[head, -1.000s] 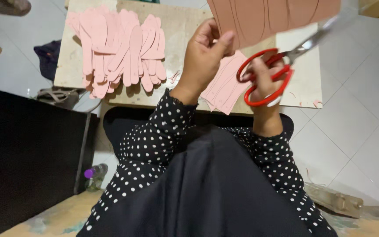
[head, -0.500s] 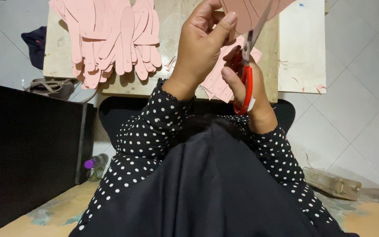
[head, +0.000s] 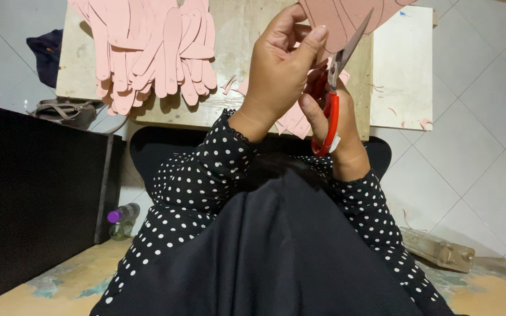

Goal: The person sits on the floor and cuts pink shoe insole/upper components with red-handled scissors, following drawn outlines on the material. They cut one component at a time, trim along the curved edges, and place finished cut pieces onto a growing pile of cut components on the wooden board.

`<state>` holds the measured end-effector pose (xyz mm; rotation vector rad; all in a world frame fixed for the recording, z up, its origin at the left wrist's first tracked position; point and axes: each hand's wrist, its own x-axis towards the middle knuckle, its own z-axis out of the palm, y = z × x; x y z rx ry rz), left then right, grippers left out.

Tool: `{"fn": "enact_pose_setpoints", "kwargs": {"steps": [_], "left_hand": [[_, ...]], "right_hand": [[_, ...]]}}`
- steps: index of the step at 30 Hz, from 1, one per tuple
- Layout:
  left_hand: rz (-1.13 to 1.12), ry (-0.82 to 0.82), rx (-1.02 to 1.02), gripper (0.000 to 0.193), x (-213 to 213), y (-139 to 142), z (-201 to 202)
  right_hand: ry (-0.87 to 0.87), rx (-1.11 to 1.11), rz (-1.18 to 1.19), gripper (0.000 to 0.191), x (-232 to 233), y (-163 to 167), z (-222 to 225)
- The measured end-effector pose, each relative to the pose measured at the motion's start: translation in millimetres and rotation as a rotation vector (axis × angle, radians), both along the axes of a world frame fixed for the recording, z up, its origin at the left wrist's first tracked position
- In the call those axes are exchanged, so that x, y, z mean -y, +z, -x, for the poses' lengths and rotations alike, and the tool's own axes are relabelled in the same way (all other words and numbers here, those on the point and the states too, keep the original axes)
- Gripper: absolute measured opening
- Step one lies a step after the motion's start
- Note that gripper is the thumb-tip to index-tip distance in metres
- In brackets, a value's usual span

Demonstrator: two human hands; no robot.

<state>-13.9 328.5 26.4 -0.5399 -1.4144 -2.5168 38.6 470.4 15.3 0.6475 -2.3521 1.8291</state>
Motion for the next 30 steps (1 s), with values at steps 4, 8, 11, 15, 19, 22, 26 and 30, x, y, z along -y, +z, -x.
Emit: {"fn": "enact_pose_setpoints", "kwargs": {"steps": [4,8,11,15,19,22,26,30], "left_hand": [[-0.018,0.004,-0.017,0.019,-2.4,0.6,-2.4],[-0.009,0.023,0.01,0.018,-6.6,0.5,-3.2],[0.0,0.033,0.019,0.016,-8.8,-0.5,-2.3],[0.039,0.056,0.02,0.014,-9.3,-4.1,0.0],[-0.001,0.033,0.013,0.015,-8.4,-7.2,3.6],[-0.049,0.021,0.003,0.016,-6.2,-7.0,6.6],[0.02,0.127,-0.025,0.014,-3.4,-4.6,4.5],[0.182,0.385,-0.13,0.015,-6.0,-1.1,1.1]], "right_hand": [[-0.031,0.024,-0.024,0.041,0.2,-4.9,4.3],[-0.059,0.067,0.15,0.034,6.6,-13.7,8.1],[-0.108,0.065,0.153,0.033,9.7,-16.6,5.8],[-0.132,0.08,0.132,0.035,12.8,-14.9,4.4],[-0.139,0.08,0.1,0.036,10.1,-12.6,1.9],[-0.155,0.085,0.067,0.035,7.8,-14.3,0.8],[-0.135,0.201,0.118,0.032,10.8,-19.2,2.6],[-0.094,0.203,0.031,0.03,12.6,-18.0,1.7]]}}
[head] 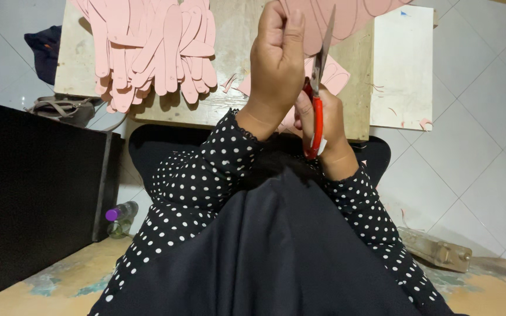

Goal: The person sits on the floor and cuts pink shoe insole/upper components with red-handled scissors, following drawn outlines on the material. They cut one component at a time, trim along the curved edges, and place finished cut pieces onto a growing pile of cut components on the wooden board.

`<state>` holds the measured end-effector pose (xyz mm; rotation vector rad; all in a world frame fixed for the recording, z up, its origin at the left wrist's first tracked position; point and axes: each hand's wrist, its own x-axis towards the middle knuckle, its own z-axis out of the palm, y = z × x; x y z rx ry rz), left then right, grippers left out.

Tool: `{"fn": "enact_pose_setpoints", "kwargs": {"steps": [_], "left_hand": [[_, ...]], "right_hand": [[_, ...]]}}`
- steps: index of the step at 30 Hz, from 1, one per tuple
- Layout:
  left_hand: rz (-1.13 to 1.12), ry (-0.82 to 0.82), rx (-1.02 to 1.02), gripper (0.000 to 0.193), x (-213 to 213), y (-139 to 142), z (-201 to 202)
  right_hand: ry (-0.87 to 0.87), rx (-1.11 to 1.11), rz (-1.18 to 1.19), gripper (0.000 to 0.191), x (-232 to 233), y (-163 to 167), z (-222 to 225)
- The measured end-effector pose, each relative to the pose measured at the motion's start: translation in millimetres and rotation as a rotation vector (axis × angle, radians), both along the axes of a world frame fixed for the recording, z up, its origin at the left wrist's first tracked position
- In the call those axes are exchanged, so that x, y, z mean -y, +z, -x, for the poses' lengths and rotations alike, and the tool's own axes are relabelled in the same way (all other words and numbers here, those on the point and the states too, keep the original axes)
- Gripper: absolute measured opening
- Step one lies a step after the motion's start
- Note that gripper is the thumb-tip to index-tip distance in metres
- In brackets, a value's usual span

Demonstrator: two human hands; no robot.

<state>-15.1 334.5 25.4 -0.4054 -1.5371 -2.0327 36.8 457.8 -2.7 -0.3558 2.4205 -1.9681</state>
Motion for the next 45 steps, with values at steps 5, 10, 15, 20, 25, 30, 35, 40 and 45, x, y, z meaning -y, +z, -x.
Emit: {"fn": "enact_pose_setpoints", "kwargs": {"steps": [5,10,15,20,25,30,35,40,45], "left_hand": [[0.234,0.203,0.004,0.021,3.6,2.5,3.1],[0.312,0.134,-0.072,0.023,12.0,3.8,3.9],[0.322,0.1,-0.078,0.021,13.8,5.3,3.2],[0.32,0.099,-0.087,0.02,15.0,2.6,3.5],[0.341,0.106,-0.06,0.021,16.8,-1.5,6.7],[0.361,0.054,-0.059,0.021,17.5,-3.0,7.8],[0.361,0.013,-0.044,0.022,12.6,-2.9,2.3],[0.364,0.028,-0.029,0.023,9.8,-3.3,4.0],[0.342,-0.009,-0.006,0.026,10.7,-5.1,6.3]], "right_hand": [[0.059,0.023,0.004,0.033,-1.9,5.1,-5.4],[0.134,0.042,0.159,0.036,-5.0,4.4,-7.9],[0.141,0.048,0.176,0.035,-7.1,2.2,-7.6],[0.099,0.156,0.244,0.024,-3.9,2.2,-8.2],[0.035,0.21,0.194,0.021,-3.0,3.8,-9.2],[0.074,0.183,0.183,0.018,-5.1,3.4,-3.6],[0.147,0.117,0.197,0.017,-14.1,6.3,3.2],[0.112,0.14,0.215,0.021,-13.4,7.2,-1.0],[0.004,0.164,0.136,0.017,-12.8,6.4,-1.7]]}}
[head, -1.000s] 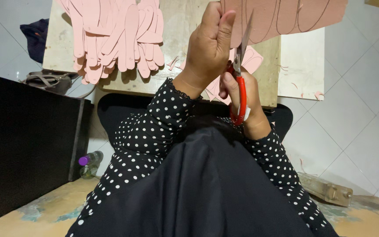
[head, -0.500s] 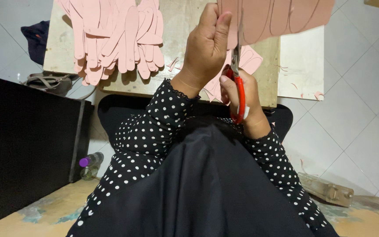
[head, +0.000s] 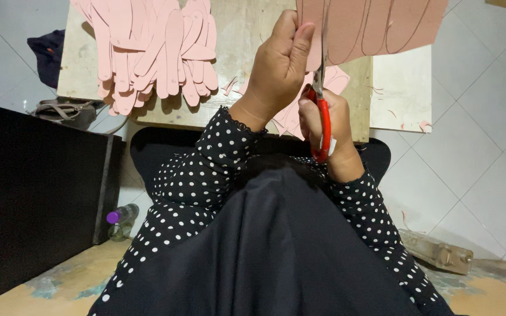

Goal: The person sits on the floor and cuts pink shoe insole/upper components with red-handled scissors, following drawn outlines on the material. They cut one component at a time, trim along the curved edges, and place finished cut pieces onto a growing pile of cut components on the wooden board.

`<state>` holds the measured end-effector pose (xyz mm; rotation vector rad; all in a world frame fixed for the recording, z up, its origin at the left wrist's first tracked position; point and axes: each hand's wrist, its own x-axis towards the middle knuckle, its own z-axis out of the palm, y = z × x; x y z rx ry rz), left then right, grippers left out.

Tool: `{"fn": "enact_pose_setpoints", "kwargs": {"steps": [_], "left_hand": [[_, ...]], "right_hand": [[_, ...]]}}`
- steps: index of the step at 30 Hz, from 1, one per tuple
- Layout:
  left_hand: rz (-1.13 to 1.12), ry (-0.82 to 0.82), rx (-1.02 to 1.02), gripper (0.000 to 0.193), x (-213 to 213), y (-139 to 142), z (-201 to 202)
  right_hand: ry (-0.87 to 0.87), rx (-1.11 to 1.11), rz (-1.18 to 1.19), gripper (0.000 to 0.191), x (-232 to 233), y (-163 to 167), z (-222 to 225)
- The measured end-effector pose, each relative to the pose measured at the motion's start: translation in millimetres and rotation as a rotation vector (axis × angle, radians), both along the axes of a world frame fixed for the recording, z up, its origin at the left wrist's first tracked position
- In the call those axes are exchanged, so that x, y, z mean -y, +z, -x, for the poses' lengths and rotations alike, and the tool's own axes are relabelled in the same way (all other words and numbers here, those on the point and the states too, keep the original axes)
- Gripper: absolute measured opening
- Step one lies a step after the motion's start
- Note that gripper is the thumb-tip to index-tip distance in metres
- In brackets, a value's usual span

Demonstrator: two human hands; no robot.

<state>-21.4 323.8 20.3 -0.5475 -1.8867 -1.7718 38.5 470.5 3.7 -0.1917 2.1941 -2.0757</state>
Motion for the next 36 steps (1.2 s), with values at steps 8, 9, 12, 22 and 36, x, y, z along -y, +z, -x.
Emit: {"fn": "enact_pose_setpoints", "kwargs": {"steps": [8,9,12,22,36], "left_hand": [[-0.068,0.183,0.127,0.036,-2.5,-0.8,4.1],[-0.028,0.233,0.08,0.037,-2.5,-1.9,4.8],[0.088,0.285,0.022,0.036,-2.0,-6.2,10.6],[0.222,0.388,-0.072,0.031,9.2,-37.3,25.1],[0.377,0.186,0.16,0.036,21.2,-47.8,25.6]], "right_hand": [[-0.022,-0.048,-0.147,0.012,11.5,-7.0,2.7],[-0.011,-0.026,-0.128,0.012,12.0,-6.8,2.2],[0.031,0.072,-0.018,0.012,10.8,-5.2,1.9],[0.301,0.408,0.109,0.029,-2.0,-29.4,15.5],[0.307,0.476,0.145,0.031,9.1,-56.3,20.2]]}}
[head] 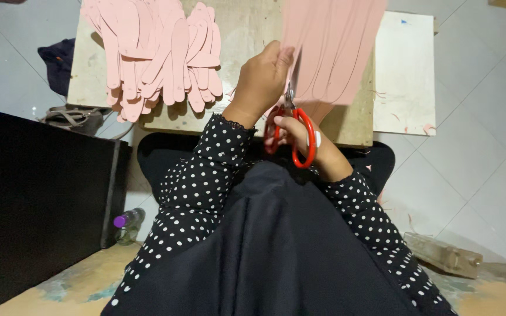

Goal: The person sits on the floor and cuts pink shoe insole/upper components with red-handled scissors, following drawn outlines on the material. They cut one component at a time, trim along the curved edges, and place finished cut pieces onto a growing pile of cut components on the wooden board.

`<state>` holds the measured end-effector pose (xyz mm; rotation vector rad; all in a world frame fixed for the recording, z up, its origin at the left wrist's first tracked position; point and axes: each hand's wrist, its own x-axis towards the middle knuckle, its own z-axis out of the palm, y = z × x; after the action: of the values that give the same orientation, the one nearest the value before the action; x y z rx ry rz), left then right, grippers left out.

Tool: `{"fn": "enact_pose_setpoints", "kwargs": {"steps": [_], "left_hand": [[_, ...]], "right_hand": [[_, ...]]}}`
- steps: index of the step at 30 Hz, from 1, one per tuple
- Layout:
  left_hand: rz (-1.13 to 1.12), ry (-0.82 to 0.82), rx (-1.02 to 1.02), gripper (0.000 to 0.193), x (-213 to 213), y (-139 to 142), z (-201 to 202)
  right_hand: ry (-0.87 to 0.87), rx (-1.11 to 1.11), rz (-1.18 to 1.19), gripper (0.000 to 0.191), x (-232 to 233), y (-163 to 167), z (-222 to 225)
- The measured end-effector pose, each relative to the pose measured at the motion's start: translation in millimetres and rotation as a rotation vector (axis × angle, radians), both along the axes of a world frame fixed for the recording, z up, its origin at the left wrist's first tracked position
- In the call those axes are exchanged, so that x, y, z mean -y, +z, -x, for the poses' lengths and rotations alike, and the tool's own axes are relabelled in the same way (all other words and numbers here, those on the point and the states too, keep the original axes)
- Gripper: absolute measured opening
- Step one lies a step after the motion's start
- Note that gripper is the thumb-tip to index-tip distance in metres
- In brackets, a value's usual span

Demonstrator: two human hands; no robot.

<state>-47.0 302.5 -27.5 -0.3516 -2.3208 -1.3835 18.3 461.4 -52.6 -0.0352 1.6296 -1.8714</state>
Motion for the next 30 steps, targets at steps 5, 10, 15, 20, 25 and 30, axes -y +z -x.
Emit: {"fn": "enact_pose_setpoints", "kwargs": {"steps": [5,10,15,20,25,30], "left_hand": [[-0.045,0.047,0.09,0.036,2.5,5.4,-6.3],[-0.199,0.022,0.091,0.033,6.9,14.4,-15.6],[-0.168,0.007,0.105,0.033,11.4,24.3,-24.0],[-0.16,-0.055,0.071,0.033,15.1,38.1,-33.3],[-0.213,-0.039,0.051,0.032,9.6,49.9,-43.4],[-0.29,-0.045,0.024,0.03,3.1,57.6,-51.6]], "right_hand": [[0.012,0.02,0.06,0.031,2.0,-3.1,1.2],[0.053,0.106,0.141,0.029,7.6,11.7,-5.6],[0.069,-0.078,0.05,0.03,13.9,32.8,-13.8],[0.074,-0.083,0.145,0.032,15.7,48.3,-16.8],[-0.025,-0.286,-0.03,0.027,16.8,61.9,-27.0],[-0.09,-0.441,-0.163,0.021,18.7,71.6,-32.1]]}}
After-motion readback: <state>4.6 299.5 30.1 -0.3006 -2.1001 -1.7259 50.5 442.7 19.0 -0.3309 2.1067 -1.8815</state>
